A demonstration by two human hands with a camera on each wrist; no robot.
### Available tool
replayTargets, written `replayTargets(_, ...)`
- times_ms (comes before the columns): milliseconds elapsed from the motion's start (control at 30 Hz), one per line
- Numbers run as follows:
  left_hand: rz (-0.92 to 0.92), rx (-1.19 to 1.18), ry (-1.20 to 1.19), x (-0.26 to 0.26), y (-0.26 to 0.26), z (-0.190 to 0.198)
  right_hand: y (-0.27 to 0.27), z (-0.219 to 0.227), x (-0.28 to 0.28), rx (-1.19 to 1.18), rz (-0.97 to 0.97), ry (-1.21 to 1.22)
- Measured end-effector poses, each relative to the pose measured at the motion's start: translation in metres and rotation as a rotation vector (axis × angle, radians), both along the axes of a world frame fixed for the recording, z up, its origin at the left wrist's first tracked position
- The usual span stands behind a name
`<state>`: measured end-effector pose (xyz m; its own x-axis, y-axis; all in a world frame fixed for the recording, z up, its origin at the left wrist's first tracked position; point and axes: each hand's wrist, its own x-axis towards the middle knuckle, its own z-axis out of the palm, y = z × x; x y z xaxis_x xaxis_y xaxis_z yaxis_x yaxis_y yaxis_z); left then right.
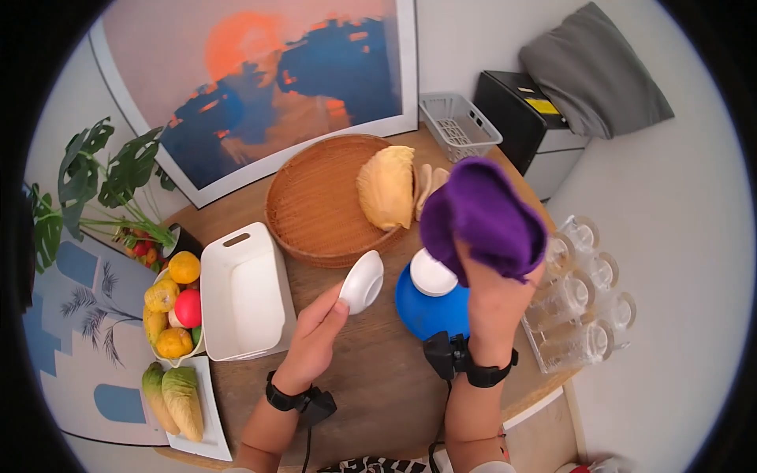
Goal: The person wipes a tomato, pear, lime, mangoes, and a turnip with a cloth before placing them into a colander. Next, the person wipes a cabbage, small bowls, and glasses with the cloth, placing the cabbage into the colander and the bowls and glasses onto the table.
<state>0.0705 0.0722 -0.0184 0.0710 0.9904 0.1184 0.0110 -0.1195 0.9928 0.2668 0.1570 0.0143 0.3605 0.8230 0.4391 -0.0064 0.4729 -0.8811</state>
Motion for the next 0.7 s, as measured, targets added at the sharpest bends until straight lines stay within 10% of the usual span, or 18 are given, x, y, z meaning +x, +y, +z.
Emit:
replayTargets(133, -0.043, -0.104, 0.319, 0.032, 0.025, -0.009, 0.003, 0.007, 0.03, 0.157, -0.061, 0.194)
replayTargets(200, 0.046, 0.633, 0.937, 0.049, 0.047, -0.035, 0.001, 0.012, 0.036, 0.186, -0.053, 0.284)
replayTargets(300, -0.039, 0.739, 1.181, 0.067, 0.071, -0.038, -0.001, 0.009, 0.044, 0.209, -0.058, 0.308)
replayTargets(700, -0.149, 0.656, 1.346, 0.082, 0.083, -0.076, -0.001, 0.006, 0.05, 0.126, -0.072, 0.306)
